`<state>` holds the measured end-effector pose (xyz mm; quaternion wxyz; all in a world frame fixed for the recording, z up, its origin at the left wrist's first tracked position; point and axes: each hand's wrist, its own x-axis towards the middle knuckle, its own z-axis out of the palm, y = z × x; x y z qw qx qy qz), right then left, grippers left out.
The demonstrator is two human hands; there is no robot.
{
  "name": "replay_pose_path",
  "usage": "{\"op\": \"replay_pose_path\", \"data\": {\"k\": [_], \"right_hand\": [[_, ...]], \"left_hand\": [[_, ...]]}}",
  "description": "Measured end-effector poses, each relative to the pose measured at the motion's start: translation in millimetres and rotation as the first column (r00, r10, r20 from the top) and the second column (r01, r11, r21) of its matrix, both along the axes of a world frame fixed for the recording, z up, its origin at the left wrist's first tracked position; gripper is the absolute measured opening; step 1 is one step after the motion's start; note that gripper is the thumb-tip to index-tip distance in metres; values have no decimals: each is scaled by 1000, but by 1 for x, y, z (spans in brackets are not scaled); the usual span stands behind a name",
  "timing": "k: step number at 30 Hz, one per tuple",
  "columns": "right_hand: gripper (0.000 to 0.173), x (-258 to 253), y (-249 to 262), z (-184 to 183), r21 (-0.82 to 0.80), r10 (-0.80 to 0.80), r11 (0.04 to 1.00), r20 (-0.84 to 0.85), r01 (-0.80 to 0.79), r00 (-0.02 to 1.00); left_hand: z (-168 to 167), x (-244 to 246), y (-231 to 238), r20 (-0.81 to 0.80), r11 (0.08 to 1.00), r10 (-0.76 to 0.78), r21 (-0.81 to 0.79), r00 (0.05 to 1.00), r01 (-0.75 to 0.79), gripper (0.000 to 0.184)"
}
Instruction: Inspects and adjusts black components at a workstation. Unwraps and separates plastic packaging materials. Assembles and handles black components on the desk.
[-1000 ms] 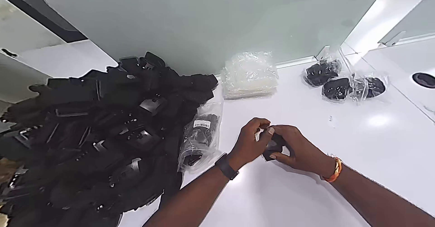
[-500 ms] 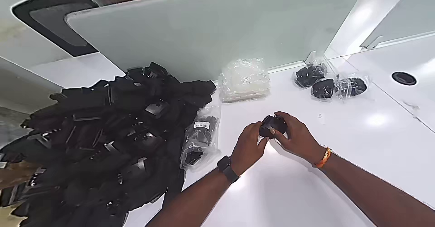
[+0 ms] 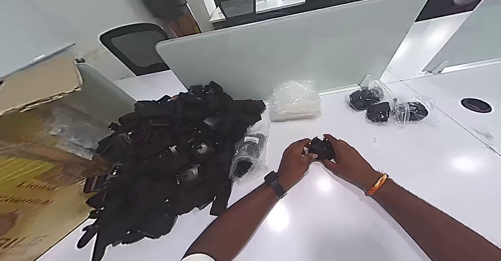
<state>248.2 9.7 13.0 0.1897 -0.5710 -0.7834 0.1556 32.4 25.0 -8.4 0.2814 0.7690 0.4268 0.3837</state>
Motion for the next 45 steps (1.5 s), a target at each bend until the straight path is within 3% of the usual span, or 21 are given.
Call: {"op": "replay_pose_path", "data": {"k": [3, 9, 12, 16, 19, 22, 25, 27, 31, 34, 38, 40, 43, 45], "right_hand": [[100, -4, -8, -1, 40, -21, 999, 26, 20, 999], [83, -7, -14, 0, 119, -38, 992, -9, 38, 999], [70, -6, -14, 5, 130, -14, 991, -42, 20, 999], [62, -6, -15, 8, 103, 5, 995, -37, -1, 999], [65, -6, -17, 6, 196, 16, 981, -54, -5, 998], [70, -7, -19, 4, 334, 41, 942, -53, -21, 998], [68, -9, -18, 2, 377, 160, 917, -39, -134, 986], [65, -9, -17, -1, 369, 235, 905, -17, -212, 972], [69, -10, -15, -2, 316, 356, 887, -2, -337, 934], [81, -11, -20, -1, 301, 453, 859, -65, -415, 889], [80, -18, -25, -2, 494, 450, 803, -135, -333, 883], [75, -15, -23, -5, 563, 416, 782, -150, -269, 897], [68, -10, -16, -10, 577, 357, 790, -160, -207, 920], [64, -9, -14, -13, 550, 332, 813, -164, -194, 929]], "left_hand": [[3, 0, -2, 58, 999, -45, 7, 997, 44, 42], [3, 2, -3, 165, 994, -105, -4, 981, 107, 47], [8, 2, -4, 221, 983, -72, -150, 973, 107, 58], [27, 3, -12, 119, 917, 18, -397, 993, 31, 62], [36, 2, -15, 277, 777, 0, -605, 961, 175, 67], [43, 0, -19, 540, 636, -28, -640, 841, 432, 60], [46, -2, -18, 675, 607, 11, -590, 737, 532, 55], [47, -5, -17, 679, 606, 3, -585, 734, 539, 62], [51, -5, -23, 619, 611, 64, -645, 783, 460, 55], [59, -9, -26, 531, 723, 71, -611, 844, 323, 43], [105, -34, -19, 339, 909, 2, -392, 941, 140, 42], [136, -62, -8, 230, 968, 60, -251, 971, 0, 41], [186, -120, 11, 115, 983, 179, -53, 977, -174, 49], [218, -162, 39, 8, 941, 331, 64, 944, -331, 54]]}}
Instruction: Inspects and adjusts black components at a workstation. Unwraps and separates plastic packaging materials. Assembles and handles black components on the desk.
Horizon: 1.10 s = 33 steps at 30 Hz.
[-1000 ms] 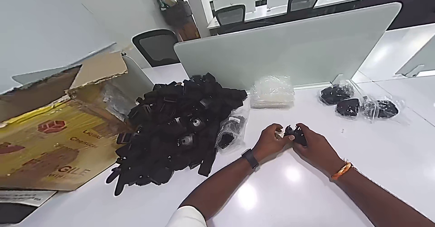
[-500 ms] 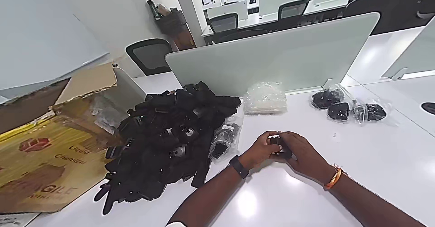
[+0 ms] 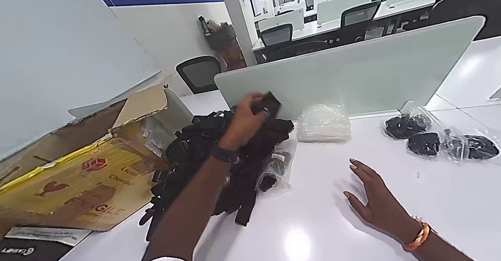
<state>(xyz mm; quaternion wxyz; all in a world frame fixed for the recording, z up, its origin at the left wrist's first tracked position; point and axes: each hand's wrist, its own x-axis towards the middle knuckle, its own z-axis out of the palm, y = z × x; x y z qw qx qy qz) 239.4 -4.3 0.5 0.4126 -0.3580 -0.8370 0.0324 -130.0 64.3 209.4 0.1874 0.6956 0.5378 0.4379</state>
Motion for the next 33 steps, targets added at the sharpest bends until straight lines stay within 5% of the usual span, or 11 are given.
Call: {"op": "replay_pose_path", "data": {"k": [3, 5, 11, 19, 23, 26, 33], "right_hand": [[60, 0, 2, -4, -34, 4, 999, 14, -4, 1000], [57, 0, 4, -5, -44, 8, 999, 14, -8, 1000], [56, 12, 16, -10, -64, -72, 995, 5, 72, 997], [52, 23, 27, -11, -177, -123, 976, 18, 124, 992], [47, 22, 28, -8, -238, -122, 962, 50, 131, 991], [42, 24, 25, -2, -281, -117, 949, 98, 140, 988], [37, 24, 26, 3, -257, -106, 956, 148, 142, 983]], "left_hand": [[28, -61, 46, -218, 956, 294, 52, 931, -290, 60], [35, -89, 70, -247, 910, 387, -52, 888, -411, 66], [6, -120, 125, -326, 827, 312, -369, 892, -424, 65], [-4, -118, 140, -709, 807, 382, -57, 593, -588, 52], [-22, -112, 141, -796, 868, 319, 27, 515, -496, 31], [-25, -99, 139, -787, 893, 356, 128, 504, -431, 31], [-31, -88, 144, -859, 884, 305, 95, 412, -458, 31]]}}
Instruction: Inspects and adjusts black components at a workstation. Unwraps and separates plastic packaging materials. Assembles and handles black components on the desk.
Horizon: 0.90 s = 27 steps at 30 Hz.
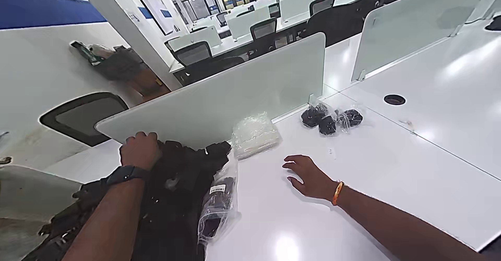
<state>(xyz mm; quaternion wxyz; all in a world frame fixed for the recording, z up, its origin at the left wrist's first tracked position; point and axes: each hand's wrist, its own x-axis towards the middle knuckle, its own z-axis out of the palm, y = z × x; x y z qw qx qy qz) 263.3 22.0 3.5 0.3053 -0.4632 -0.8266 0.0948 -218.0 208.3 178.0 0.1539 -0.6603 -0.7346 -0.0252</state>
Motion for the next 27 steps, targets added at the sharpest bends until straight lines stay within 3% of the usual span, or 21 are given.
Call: {"op": "replay_pose_path", "data": {"k": [5, 9, 12, 14, 18, 22, 24, 27], "right_hand": [[36, 10, 8, 4, -3, -90, 996, 49, 90, 995], [38, 25, 18, 15, 17, -256, 967, 131, 256, 958], [38, 50, 28, 29, 93, -466, 885, 164, 456, 870], [40, 76, 34, 34, 139, -621, 783, 111, 606, 776], [53, 124, 37, 36, 86, -812, 580, -26, 810, 583], [56, 134, 38, 27, -8, -869, 493, -62, 870, 491], [57, 133, 38, 26, -34, -880, 475, -36, 879, 474], [56, 134, 39, 22, -117, -885, 459, 24, 880, 465]], "left_hand": [[-2, 5, 0, -39, 985, -167, 41, 985, 169, 25], [-1, 10, -6, -109, 987, -157, 0, 982, 158, 17], [2, 27, -16, -67, 975, -211, 56, 975, 215, 20], [4, 59, -39, -3, 929, -353, 120, 935, 351, 24], [-14, 153, -131, 63, 717, -691, 183, 720, 672, 30], [-84, 226, -223, 250, 492, -868, 322, 428, 809, 27], [-122, 251, -241, 352, 446, -876, 334, 330, 830, 25], [-159, 275, -245, 463, 441, -840, 276, 284, 854, 22]]}}
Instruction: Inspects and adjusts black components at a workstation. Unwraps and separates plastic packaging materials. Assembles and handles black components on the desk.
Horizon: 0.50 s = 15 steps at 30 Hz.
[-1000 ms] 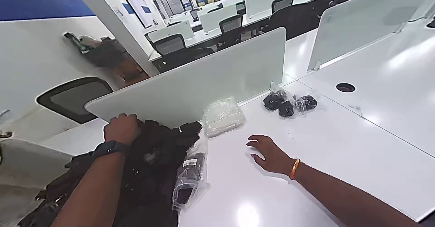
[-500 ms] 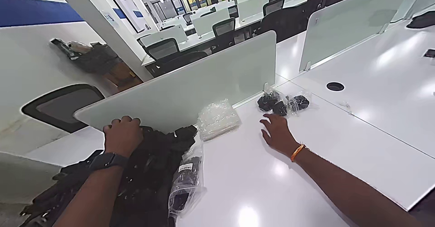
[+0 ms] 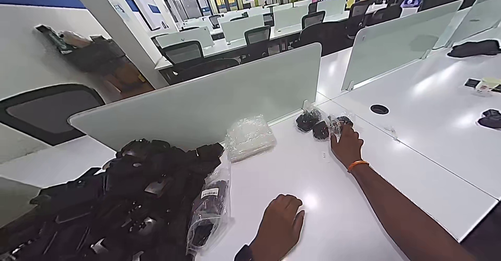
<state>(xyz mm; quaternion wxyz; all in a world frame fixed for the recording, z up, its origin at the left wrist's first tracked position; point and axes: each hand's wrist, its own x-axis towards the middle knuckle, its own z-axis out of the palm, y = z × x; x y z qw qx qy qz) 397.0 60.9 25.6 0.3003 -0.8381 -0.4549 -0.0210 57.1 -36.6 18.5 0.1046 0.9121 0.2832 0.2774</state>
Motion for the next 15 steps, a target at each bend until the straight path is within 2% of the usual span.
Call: {"op": "replay_pose_path", "data": {"k": [3, 6, 9, 12, 15], "right_hand": [[53, 4, 2, -5, 6, -9, 1000, -108, 10, 994], [55, 5, 7, -6, 73, -29, 996, -212, 45, 977], [50, 5, 13, -6, 245, 51, 969, -345, 37, 937], [42, 5, 21, -11, 564, 277, 825, -466, 40, 840], [33, -7, 19, -3, 710, 386, 701, -455, 66, 803]], "left_hand": [[-16, 11, 7, 8, 997, 3, -75, 1000, -3, 22], [-28, 8, 18, 36, 999, 46, -10, 998, -46, 21], [-33, 0, 24, 67, 995, 97, 14, 993, -98, 21], [-35, -5, 28, 108, 991, 131, -17, 985, -130, 21], [-36, -5, 32, 169, 988, 140, -94, 976, -126, 19]]}}
